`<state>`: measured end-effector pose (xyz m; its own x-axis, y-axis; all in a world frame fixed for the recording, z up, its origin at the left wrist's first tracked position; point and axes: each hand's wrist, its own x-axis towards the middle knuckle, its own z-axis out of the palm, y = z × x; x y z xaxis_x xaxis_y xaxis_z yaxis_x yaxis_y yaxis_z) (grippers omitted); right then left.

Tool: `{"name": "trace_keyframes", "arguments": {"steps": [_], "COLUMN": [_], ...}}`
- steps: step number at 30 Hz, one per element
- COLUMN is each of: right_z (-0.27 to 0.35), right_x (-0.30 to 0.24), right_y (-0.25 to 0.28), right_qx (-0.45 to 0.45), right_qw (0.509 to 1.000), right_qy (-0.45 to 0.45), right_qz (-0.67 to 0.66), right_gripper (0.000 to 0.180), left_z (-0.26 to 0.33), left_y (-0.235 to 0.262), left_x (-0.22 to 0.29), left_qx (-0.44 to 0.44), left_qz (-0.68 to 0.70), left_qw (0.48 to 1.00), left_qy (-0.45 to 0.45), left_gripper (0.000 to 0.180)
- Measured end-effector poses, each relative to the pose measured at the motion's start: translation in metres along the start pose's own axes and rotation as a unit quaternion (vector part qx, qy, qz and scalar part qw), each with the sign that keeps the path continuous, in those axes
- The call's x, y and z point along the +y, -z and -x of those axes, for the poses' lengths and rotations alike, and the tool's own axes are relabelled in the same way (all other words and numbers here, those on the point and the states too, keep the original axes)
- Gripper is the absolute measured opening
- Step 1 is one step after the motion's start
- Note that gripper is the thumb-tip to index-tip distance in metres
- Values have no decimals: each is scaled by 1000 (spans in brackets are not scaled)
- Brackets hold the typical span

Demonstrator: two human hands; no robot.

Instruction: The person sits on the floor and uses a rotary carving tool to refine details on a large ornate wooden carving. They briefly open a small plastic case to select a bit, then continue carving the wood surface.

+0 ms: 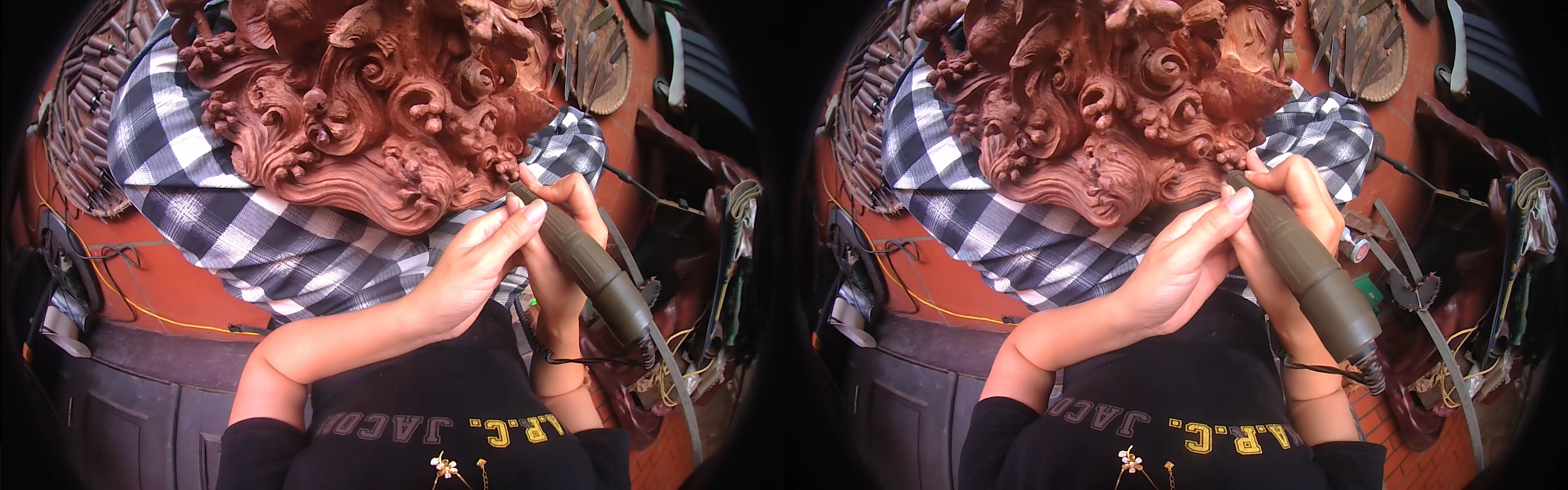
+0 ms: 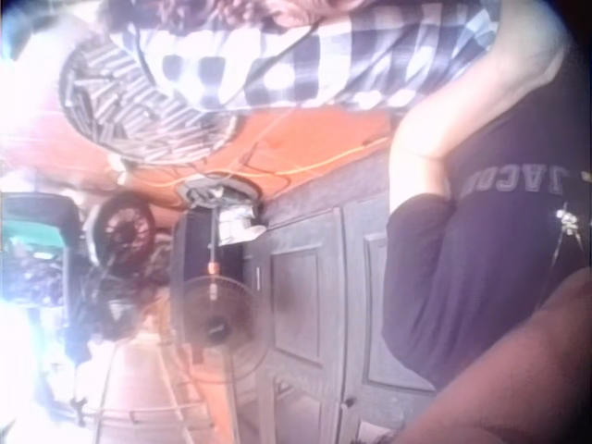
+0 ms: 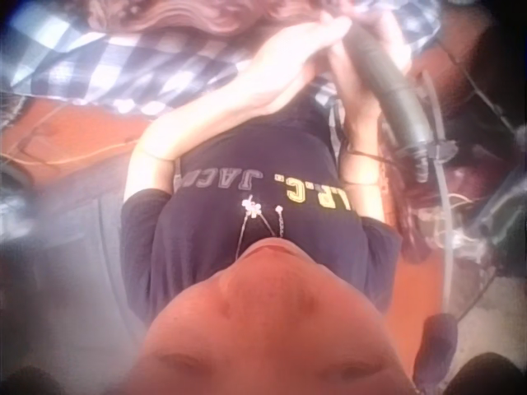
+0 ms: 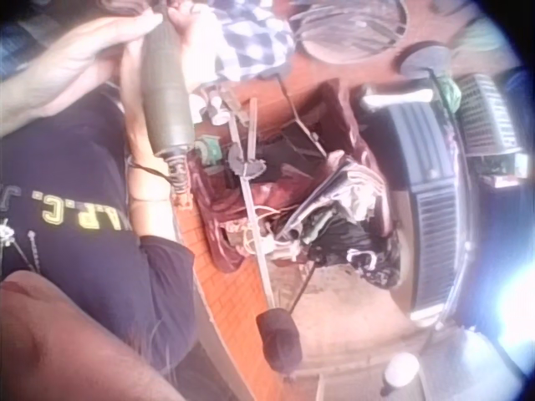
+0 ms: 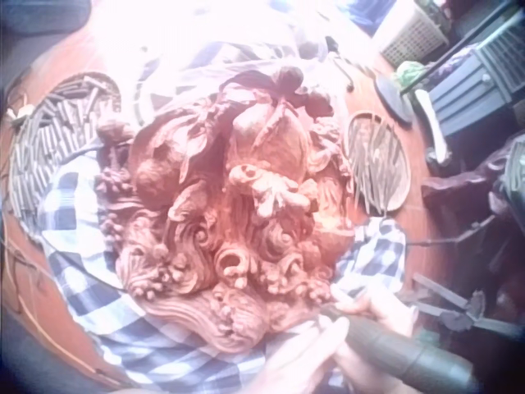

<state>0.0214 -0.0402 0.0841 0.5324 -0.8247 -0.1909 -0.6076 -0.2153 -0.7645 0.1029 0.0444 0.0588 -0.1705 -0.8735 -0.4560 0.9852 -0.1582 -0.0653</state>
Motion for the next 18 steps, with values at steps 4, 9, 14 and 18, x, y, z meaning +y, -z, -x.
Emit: {"name": "trace_keyframes", "arguments": {"steps": [4, 9, 14, 18], "right_z": [1, 5, 4, 3], "right_x": [-4, -1, 1, -4], "right_y": [3, -1, -4, -10], "right_qx": [-19, -14, -16, -1], "right_qw": [999, 999, 997, 994], "right_qy": [-22, -1, 43, 76], "right_qz": [32, 51, 56, 81], "right_gripper": [22, 22, 23, 24], "left_z": [-3, -1, 3, 3], "left_y": [2, 5, 12, 16], "left_x": [1, 2, -2, -4], "left_qx": [-11, -12, -19, -35], "left_qz": [7, 23, 45, 56], "left_qw": [1000, 1000, 999, 998], "left_qy": [-4, 12, 11, 6], "left_gripper": [38, 37, 36, 36]}}
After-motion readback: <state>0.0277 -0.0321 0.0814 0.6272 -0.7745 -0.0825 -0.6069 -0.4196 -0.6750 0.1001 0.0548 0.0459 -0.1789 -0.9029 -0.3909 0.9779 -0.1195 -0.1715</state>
